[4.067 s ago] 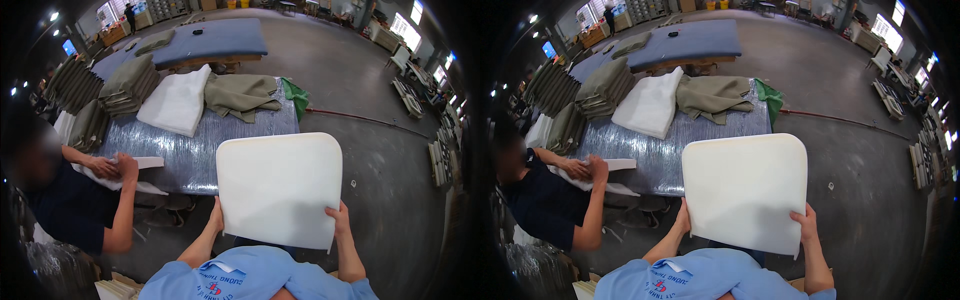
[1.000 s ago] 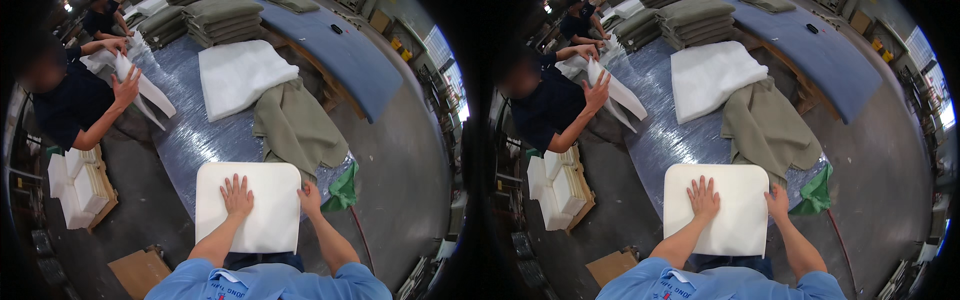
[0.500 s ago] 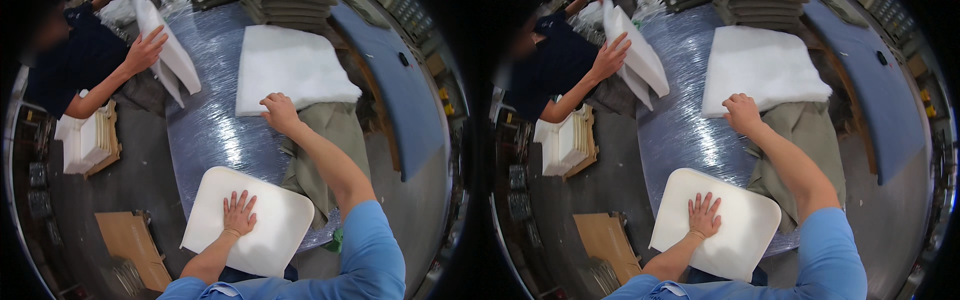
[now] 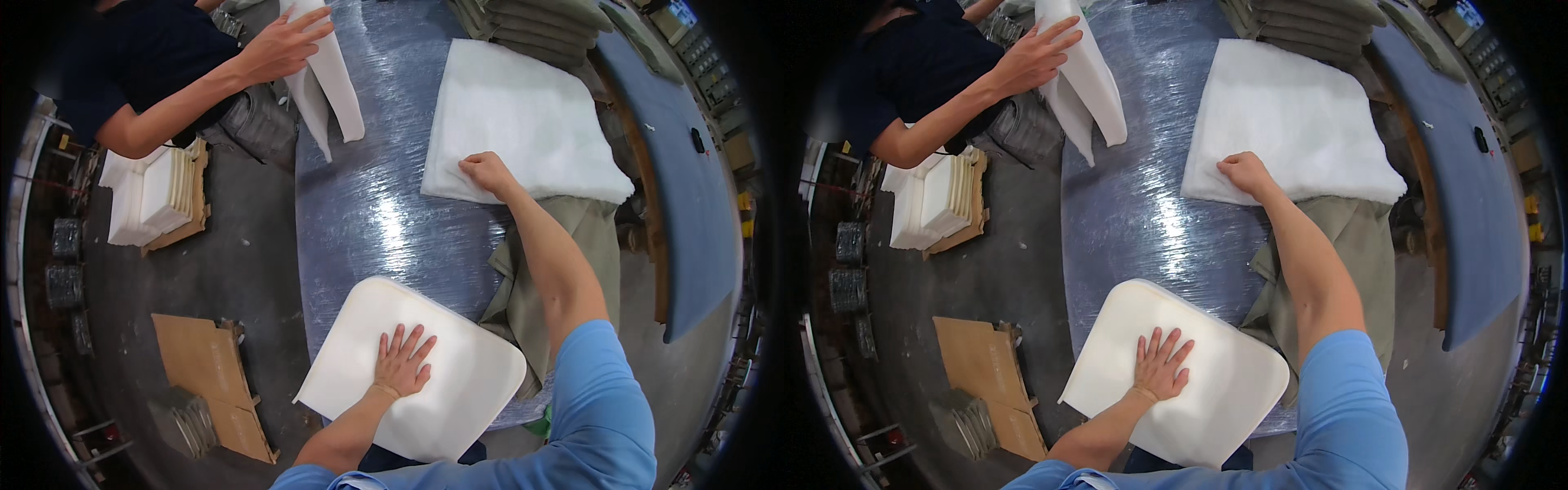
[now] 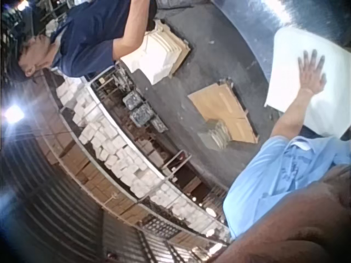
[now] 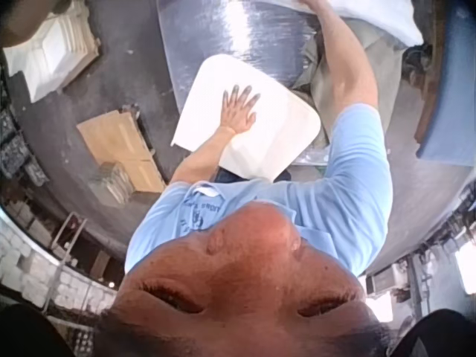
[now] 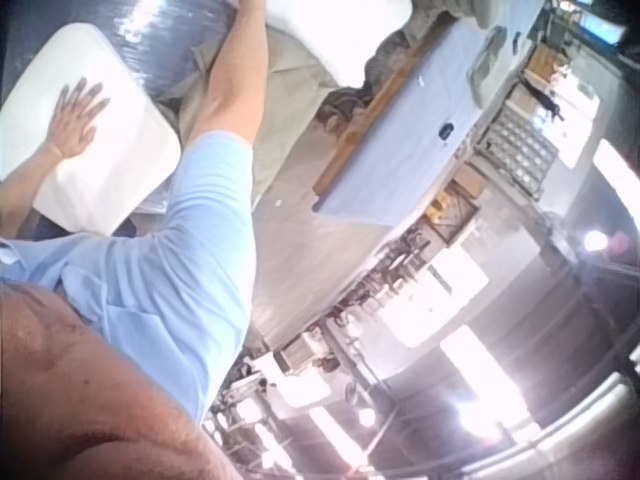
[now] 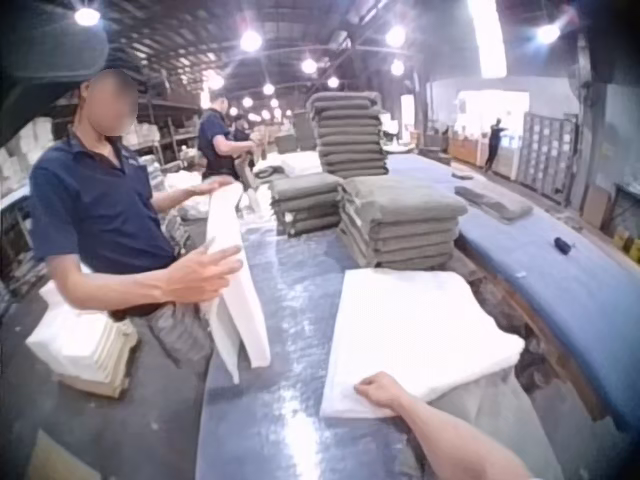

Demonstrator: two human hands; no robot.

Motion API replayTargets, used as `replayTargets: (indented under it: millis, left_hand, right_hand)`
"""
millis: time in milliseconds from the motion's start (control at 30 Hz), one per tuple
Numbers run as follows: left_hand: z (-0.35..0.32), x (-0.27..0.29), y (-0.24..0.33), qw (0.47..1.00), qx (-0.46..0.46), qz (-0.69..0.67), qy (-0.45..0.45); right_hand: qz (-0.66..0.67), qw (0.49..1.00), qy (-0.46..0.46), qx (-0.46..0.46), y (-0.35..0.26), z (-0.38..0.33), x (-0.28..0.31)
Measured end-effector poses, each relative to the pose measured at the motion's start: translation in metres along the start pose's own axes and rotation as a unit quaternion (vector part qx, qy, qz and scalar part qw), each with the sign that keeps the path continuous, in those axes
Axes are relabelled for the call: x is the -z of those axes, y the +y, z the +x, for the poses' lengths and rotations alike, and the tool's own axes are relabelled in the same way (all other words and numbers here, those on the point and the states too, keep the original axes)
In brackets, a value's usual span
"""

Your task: The person inserts white foam pads into green fabric covers, folds and smooths the covers, and stacks the finished cushions. The person also handles cardboard and additional foam pads on the worktable.

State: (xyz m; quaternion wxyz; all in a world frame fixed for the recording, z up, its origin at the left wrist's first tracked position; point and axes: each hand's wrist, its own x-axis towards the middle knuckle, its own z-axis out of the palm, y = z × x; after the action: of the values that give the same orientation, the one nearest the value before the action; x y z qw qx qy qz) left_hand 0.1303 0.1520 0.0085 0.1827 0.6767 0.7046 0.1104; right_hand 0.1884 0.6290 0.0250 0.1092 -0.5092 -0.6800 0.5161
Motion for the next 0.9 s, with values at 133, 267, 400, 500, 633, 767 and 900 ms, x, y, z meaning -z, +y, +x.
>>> replayTargets:
  millis: [133,267,400,500,633,767,900]
  left_hand:
    - [0.000,0.001,0.000,1.000,0.010,0.004,-0.018]
    - [0.002,0.005,0.001,1.000,-0.013,0.009,0.015]
    - [0.003,0.009,0.003,1.000,-0.005,0.007,0.011]
    - [0.006,0.005,0.001,0.999,-0.023,-0.007,0.021]
    - [0.003,0.008,0.004,1.000,-0.002,-0.001,0.008]
    - [0.003,0.011,0.008,1.000,-0.005,0.008,0.010]
    - [0.003,0.014,0.008,0.999,-0.026,0.004,0.022]
  right_hand:
    - [0.159,0.985,0.067,-0.027,0.007,0.013,0.007]
    - [0.301,0.883,0.359,0.038,0.003,0.039,0.054]
    - [0.284,0.775,0.564,0.010,0.001,0.042,0.149]
    - [0.343,0.669,0.659,0.034,0.005,-0.004,0.259]
    - [0.349,0.590,0.726,0.045,0.002,-0.082,0.343]
    - [0.343,0.532,0.767,0.103,-0.013,-0.182,0.413]
    - [0.301,0.502,0.783,0.212,-0.038,-0.301,0.471]
